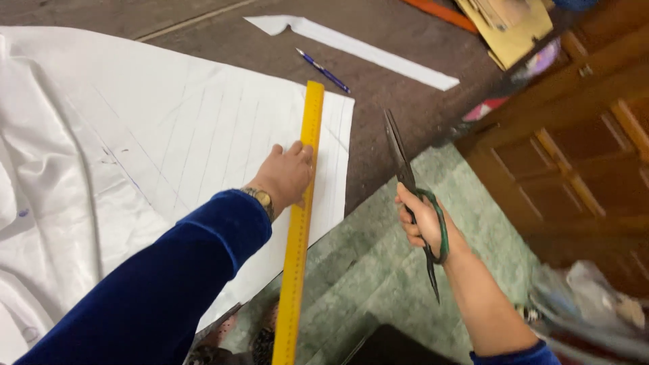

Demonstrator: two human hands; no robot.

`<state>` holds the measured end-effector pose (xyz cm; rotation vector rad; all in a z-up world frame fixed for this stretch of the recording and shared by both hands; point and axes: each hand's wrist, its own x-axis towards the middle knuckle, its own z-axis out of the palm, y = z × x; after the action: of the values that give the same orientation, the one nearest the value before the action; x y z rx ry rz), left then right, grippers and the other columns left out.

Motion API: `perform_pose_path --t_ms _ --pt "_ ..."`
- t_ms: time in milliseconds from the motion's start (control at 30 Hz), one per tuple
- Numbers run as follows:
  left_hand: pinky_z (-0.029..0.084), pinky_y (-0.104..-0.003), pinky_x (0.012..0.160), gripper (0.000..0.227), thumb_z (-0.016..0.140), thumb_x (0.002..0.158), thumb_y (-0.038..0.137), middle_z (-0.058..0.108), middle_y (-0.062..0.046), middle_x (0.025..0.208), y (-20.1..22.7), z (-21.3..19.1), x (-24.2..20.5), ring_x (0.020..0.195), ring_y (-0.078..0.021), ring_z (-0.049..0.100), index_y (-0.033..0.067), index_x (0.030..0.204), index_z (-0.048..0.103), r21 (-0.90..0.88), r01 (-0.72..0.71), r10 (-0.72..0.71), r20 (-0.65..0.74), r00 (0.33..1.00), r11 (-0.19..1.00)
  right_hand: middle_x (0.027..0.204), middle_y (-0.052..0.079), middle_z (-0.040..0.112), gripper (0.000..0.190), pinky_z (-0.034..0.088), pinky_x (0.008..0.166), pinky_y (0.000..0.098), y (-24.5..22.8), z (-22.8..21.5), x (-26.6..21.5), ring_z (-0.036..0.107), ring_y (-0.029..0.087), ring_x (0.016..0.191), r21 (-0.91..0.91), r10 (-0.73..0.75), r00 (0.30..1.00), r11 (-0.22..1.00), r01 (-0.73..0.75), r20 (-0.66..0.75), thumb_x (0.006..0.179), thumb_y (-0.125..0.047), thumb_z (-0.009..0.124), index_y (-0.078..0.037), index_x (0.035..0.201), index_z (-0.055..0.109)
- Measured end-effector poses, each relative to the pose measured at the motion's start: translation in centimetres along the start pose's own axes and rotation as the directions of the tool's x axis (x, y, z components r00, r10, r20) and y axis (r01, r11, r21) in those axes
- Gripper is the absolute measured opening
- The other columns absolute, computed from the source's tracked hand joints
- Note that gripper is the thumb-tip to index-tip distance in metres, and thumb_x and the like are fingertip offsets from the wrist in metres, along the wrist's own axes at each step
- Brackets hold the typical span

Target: The person uses a yellow ruler and a pen to mark straight lines on a large white fabric. They then use green-handled scissors to cut along the marked lines, separating strips of fabric.

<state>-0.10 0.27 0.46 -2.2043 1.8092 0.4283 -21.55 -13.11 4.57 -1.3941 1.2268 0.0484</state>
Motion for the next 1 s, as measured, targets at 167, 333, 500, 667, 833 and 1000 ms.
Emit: perform_pose_path --t_ms 167,333,500,667,833,1000 --pt "0.035 -0.046 0.105 0.066 0.076 0.077 0.047 0.043 -0.01 0.141 -0.6 0.3 -0.2 0.136 -0.0251 0.033 0.01 0.129 0.059 0.032 -0.079 0.078 0.024 0.997 0.996 0.055 0.004 0.036 0.049 0.027 0.026 0.0241 4.0 4.9 -7.8 0.03 0.012 0.036 0.13 0.083 0.986 0.989 -0.064 -0.148 0.099 -0.052 0.046 -0.003 0.095 0.053" --pt "0.045 -0.044 0.095 0.08 0.07 0.078 0.059 0.043 -0.013 0.143 -1.5 1.9 1.2 0.128 -0.028 0.04 0.0063 0.135 0.049 0.137 -0.211 0.211 0.011 0.977 0.968 0.055 0.003 0.036 0.045 0.015 0.029 0.0283 9.0 9.2 -12.1 0.019 0.01 0.035 0.38 0.217 0.972 0.909 -0.17 -0.086 0.096 -0.05 0.046 -0.008 0.086 0.056" --pt "0.047 -0.043 0.093 0.088 0.07 0.077 0.061 0.043 -0.014 0.141 -1.4 1.7 1.1 0.125 -0.0276 0.041 0.0021 0.138 0.045 0.11 -0.189 0.188 0.015 0.982 0.976 0.059 0.003 0.037 0.044 0.021 0.03 0.0276 12.6 12.6 -14.3 0.02 0.01 0.037 0.406 0.225 0.974 0.893 -0.195 -0.028 0.097 -0.049 0.042 -0.008 0.088 0.055" --pt "0.048 -0.042 0.09 0.089 0.07 0.078 0.059 0.041 -0.014 0.142 -1.6 1.9 1.1 0.124 -0.0276 0.041 0.0016 0.14 0.043 0.088 -0.2 0.201 0.005 0.98 0.976 0.066 0.004 0.038 0.05 0.026 0.035 0.0278 13.5 14.9 -15.9 0.024 0.011 0.042 0.441 0.322 0.946 0.855 -0.275 -0.034 0.094 -0.054 0.037 -0.008 0.099 0.054" --pt "0.047 -0.044 0.091 0.092 0.07 0.077 0.06 0.037 -0.014 0.145 -1.7 2.3 1.5 0.126 -0.0271 0.038 0.0013 0.141 0.04 0.077 -0.194 0.193 0.016 0.981 0.978 0.066 0.004 0.039 0.05 0.029 0.037 0.0281 14.2 16.1 -16.7 0.024 0.011 0.043 0.445 0.33 0.944 0.846 -0.295 -0.002 0.092 -0.056 0.037 -0.01 0.096 0.054" --pt "0.046 -0.046 0.096 0.095 0.072 0.075 0.062 0.034 -0.015 0.149 -1.6 1.7 0.7 0.13 -0.0287 0.036 0.0026 0.142 0.039 0.05 -0.205 0.203 0.033 0.979 0.978 0.064 0.003 0.04 0.043 0.028 0.033 0.026 14.4 16.9 -17.7 0.026 0.009 0.04 0.484 0.281 0.96 0.837 -0.254 0.018 0.094 -0.05 0.043 -0.01 0.095 0.057"
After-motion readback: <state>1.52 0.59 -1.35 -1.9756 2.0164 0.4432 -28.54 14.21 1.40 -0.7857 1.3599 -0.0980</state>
